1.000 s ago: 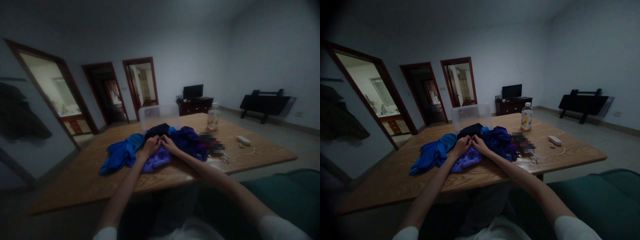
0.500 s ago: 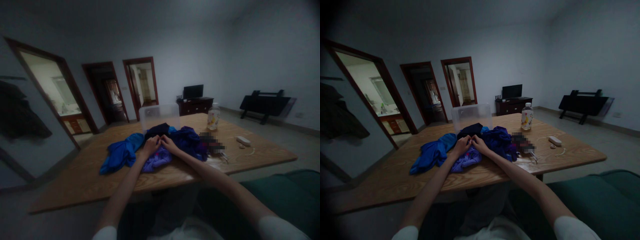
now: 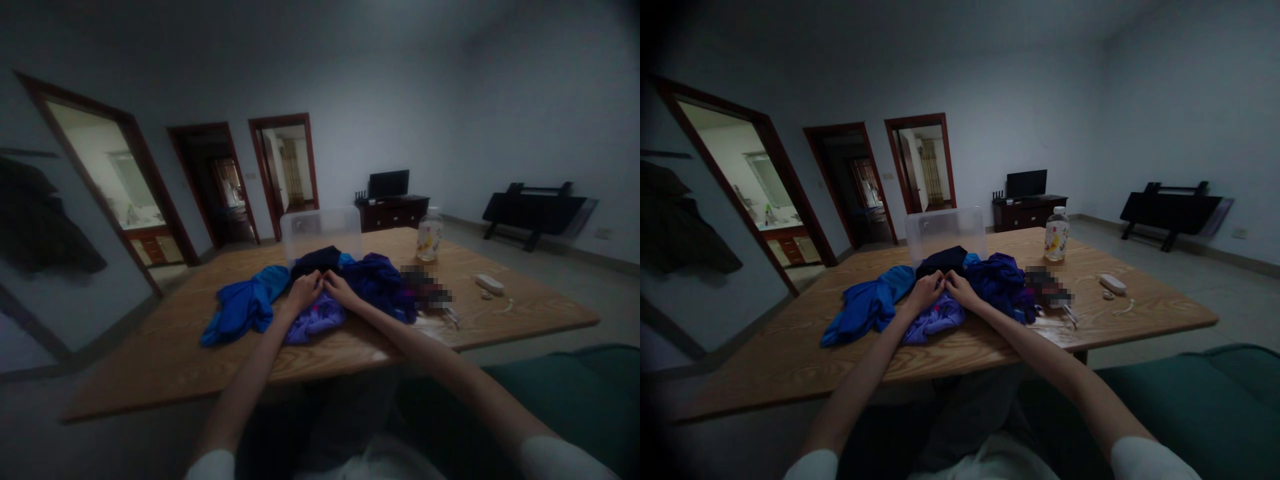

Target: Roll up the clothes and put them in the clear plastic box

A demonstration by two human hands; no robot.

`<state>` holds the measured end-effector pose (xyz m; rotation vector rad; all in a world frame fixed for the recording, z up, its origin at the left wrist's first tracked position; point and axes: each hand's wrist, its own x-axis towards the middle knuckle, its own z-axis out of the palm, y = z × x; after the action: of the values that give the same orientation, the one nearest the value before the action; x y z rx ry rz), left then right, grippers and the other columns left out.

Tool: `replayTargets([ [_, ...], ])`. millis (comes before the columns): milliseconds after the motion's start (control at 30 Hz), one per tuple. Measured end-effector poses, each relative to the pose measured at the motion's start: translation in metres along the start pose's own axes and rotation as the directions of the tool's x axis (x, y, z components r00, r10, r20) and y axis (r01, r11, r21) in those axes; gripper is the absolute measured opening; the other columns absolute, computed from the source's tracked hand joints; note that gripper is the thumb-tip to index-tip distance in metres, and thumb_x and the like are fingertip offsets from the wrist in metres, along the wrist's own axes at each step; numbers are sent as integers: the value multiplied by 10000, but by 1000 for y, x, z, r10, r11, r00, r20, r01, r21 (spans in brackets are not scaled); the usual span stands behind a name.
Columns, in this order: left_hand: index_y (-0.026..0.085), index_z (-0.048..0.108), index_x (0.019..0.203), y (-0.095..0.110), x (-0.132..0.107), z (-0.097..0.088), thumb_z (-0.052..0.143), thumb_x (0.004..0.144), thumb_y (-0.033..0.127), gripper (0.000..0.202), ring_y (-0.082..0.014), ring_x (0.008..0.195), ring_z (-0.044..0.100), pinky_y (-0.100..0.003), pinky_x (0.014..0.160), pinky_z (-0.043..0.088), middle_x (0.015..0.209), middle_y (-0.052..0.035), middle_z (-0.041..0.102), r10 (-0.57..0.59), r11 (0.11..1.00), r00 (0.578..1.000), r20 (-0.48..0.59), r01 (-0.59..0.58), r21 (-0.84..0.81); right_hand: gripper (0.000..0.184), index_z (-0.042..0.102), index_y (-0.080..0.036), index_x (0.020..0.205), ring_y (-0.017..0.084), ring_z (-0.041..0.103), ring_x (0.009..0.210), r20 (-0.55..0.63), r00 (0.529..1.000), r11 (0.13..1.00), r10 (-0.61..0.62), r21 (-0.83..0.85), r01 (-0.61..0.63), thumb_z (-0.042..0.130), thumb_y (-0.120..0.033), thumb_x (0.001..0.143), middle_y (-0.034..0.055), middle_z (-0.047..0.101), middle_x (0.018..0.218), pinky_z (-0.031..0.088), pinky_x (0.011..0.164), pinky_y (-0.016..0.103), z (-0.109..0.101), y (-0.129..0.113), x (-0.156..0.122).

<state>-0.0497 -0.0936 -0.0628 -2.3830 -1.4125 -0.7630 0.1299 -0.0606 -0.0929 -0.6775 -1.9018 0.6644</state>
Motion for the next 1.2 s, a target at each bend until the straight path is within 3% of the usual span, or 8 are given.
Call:
replayTargets([
  [600,208,585,1121,6,0,-7,430,1063,322,201,-237,914,730,-297,791,501,976,-85,733,-59,997,996,73,62,-36,207,570,-205,993,221,647,912,19,999,999,-38,-38,39,481,-392,983,41,660,958,475,833,321,0,-3,-1],
  [933,200,589,1135,3,1,-2,435,1062,320,208,-246,905,733,-301,777,498,970,-95,736,-66,997,995,72,68,-27,105,573,-200,1009,203,608,866,-67,984,951,-163,-278,138,485,-234,964,50,631,953,464,792,311,-1,-17,-7],
  [1033,201,596,1136,3,1,-1,435,1062,317,212,-245,913,736,-299,780,499,976,-101,740,-75,997,993,92,78,-29,192,547,-192,1119,221,599,939,-97,967,937,-235,-288,199,500,-185,933,76,607,1032,495,849,345,-1,-17,-7],
  [1133,203,611,1123,4,1,-1,423,1064,323,231,-252,936,740,-303,792,507,988,-113,747,-77,997,987,142,81,-18,335,492,-175,1234,242,567,1027,-184,920,907,-346,-315,279,508,-128,902,126,550,1141,511,922,398,-1,-21,-7],
  [1200,193,611,1172,5,0,0,482,1032,309,223,-269,952,742,-315,803,517,998,-123,755,-74,997,982,172,76,-5,329,484,-178,1234,245,555,1050,-208,892,889,-401,-325,324,500,-109,912,139,532,1169,516,934,412,-2,-27,-7],
])
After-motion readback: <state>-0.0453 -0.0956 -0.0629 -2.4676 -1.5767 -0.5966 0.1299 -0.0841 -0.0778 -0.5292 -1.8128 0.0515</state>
